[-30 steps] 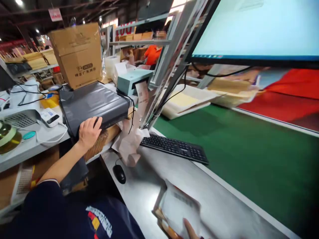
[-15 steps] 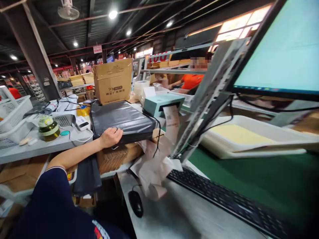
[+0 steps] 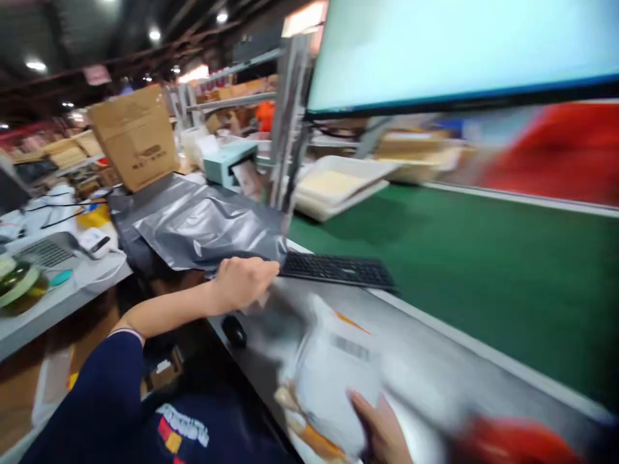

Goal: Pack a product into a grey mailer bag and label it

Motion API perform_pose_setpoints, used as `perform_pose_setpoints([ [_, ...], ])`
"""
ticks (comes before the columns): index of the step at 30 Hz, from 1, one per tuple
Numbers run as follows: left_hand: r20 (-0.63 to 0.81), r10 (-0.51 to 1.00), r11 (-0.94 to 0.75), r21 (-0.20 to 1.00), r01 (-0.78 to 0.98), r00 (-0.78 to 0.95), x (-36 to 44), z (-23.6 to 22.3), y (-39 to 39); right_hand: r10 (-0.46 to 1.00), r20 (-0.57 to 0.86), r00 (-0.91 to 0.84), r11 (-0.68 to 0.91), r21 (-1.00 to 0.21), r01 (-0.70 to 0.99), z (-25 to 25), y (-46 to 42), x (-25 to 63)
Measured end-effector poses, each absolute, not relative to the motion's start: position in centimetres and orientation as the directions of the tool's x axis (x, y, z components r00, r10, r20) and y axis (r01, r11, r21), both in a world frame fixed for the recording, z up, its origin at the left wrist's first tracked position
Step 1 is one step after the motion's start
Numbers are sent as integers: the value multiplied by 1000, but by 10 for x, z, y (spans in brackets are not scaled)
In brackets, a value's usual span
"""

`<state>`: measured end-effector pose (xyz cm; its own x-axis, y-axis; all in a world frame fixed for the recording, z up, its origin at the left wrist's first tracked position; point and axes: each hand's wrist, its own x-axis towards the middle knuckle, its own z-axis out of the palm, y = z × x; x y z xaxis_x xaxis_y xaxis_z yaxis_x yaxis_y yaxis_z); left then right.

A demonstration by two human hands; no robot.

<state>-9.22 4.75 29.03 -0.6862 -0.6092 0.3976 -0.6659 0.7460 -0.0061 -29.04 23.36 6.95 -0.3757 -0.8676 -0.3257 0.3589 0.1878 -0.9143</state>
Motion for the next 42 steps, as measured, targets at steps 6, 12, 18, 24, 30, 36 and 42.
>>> perform_pose_setpoints([
  [6,232,-484,848,363,-387,-844,-163,245,61,-754,-316,-576,-25,-862,507,102,279,-266],
  [12,131,-146,882,466,-69,-981,-204,181,98,-713,-224,-665,-80,-916,394,92,325,-249],
  [18,200,77,913,378,150,-977,-202,139,90,-485,-312,-817,-158,-887,433,65,319,-252],
  [24,245,-71,830,552,79,-967,-196,89,66,-468,-317,-825,-106,-907,408,54,306,-245],
  [30,283,-52,793,594,132,-958,-204,68,86,-729,-301,-614,-16,-890,455,52,290,-259],
  [36,252,105,864,457,214,-962,-157,74,65,-634,-415,-653,-14,-838,546,32,280,-278],
  [42,307,-666,574,794,-202,-680,-138,34,51,-601,-340,-723,-99,-866,489,28,282,-270],
])
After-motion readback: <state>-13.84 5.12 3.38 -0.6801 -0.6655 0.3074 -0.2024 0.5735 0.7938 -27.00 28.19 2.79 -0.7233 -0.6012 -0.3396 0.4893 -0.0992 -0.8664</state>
